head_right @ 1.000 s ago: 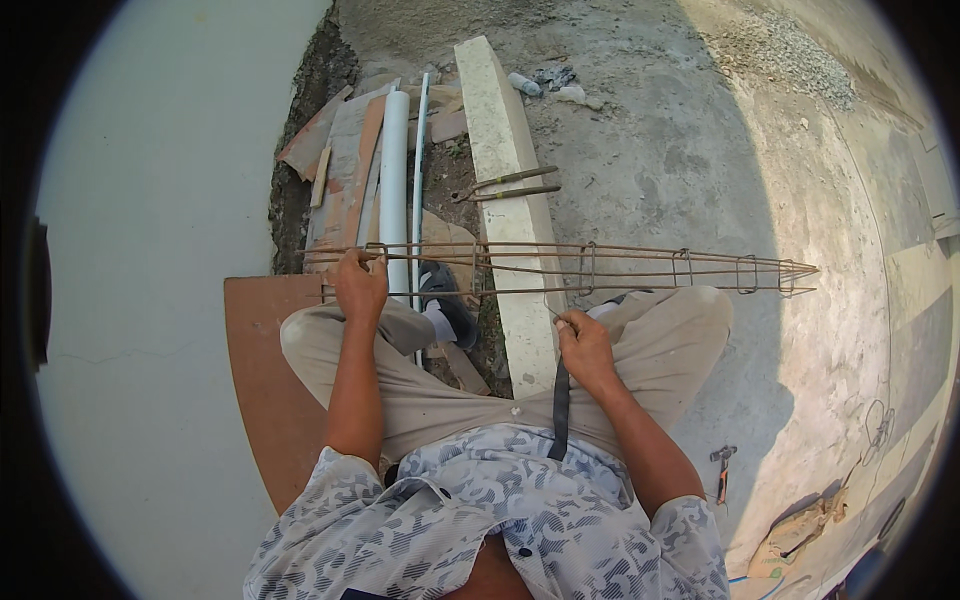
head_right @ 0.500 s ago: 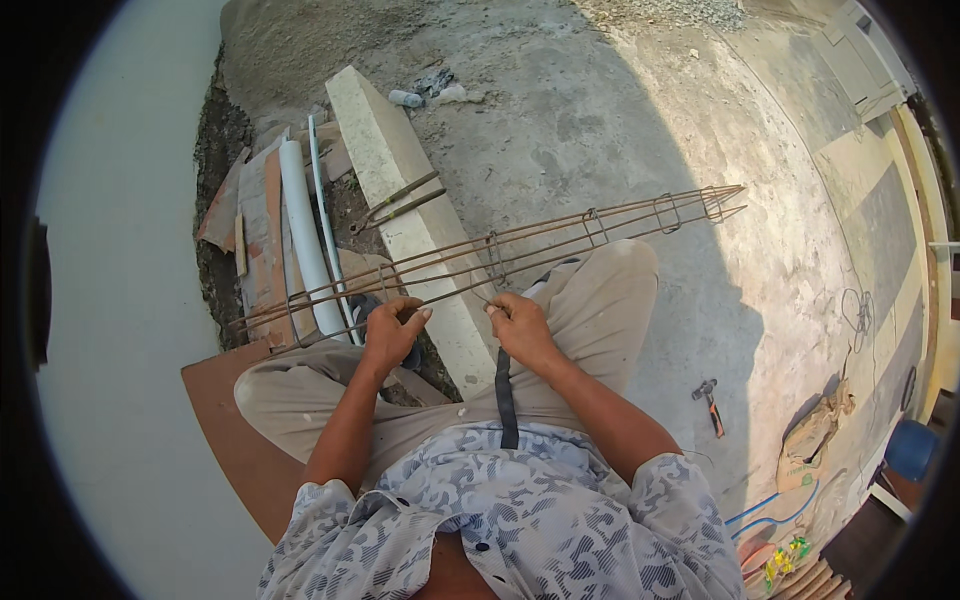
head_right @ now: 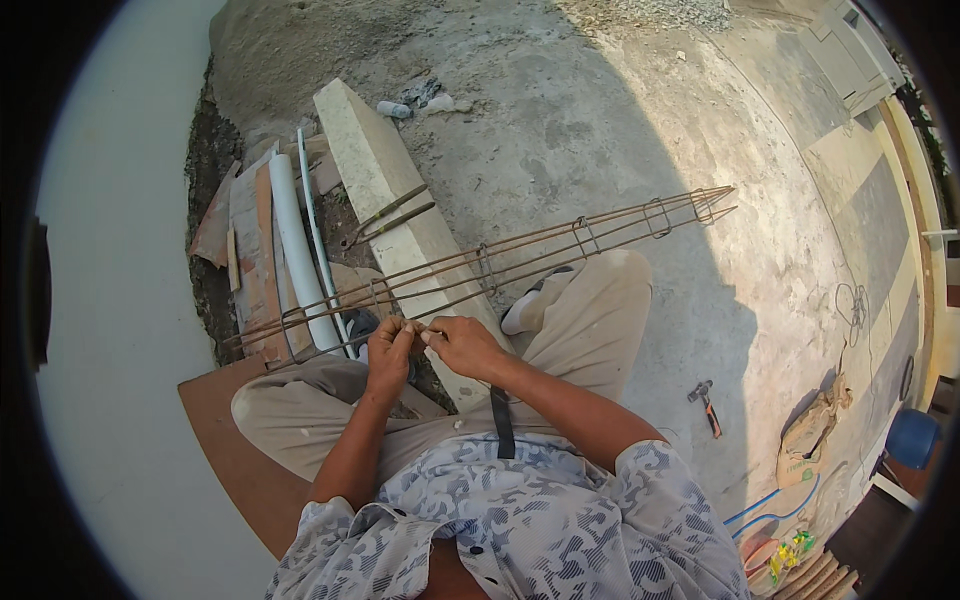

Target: Using wire and pliers to tie and secure rebar for a concrete column.

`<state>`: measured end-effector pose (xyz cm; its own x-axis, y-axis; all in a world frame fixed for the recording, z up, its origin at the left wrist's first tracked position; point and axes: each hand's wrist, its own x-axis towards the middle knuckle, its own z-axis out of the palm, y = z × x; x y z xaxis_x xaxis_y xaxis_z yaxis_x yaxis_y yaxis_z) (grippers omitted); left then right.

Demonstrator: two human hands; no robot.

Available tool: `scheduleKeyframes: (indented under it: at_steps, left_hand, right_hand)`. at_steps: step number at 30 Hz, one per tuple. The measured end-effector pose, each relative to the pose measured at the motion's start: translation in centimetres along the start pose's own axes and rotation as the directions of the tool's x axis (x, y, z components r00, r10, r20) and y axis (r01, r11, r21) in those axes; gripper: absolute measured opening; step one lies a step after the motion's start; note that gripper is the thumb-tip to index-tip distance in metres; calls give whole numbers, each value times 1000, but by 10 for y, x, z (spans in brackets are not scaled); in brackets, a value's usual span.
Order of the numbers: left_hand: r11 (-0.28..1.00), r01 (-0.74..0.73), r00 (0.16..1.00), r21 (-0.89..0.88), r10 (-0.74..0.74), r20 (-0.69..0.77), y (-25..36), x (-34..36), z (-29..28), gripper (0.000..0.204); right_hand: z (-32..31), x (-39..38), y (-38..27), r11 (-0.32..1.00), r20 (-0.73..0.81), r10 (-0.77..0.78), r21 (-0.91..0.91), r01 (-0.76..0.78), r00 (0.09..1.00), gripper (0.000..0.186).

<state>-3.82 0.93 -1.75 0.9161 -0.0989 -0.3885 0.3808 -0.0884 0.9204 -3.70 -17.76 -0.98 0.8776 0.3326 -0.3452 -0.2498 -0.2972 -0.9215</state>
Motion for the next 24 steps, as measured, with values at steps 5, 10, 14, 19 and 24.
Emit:
scheduleKeyframes:
  at_steps: [5, 10, 14, 19, 24]
  left_hand:
    - [990, 0, 983, -140, -26, -180, 23, 3, -11, 16]
    - [971, 5, 963, -239, -69, -261, 27, 2, -31, 14]
    - [993, -9, 960, -120, -25, -278, 11, 1, -37, 14]
    - [990, -63, 920, 130, 108, -377, 1, 0, -39, 18]
    - [985, -18, 888, 172, 95, -450, 3, 8, -45, 17]
  right_hand:
    - [-43, 52, -2, 954, -244, -177, -281, 105, 954, 36]
    - [-65, 140, -28, 735, -125, -267, -667, 118, 955, 52]
    - [-46, 195, -14, 411, -26, -355, -902, 130, 935, 59]
    - [-39, 224, 19, 250, 38, -486, -951, 180, 873, 51]
    - [-38, 206, 2, 480, 12, -253, -866, 136, 967, 41]
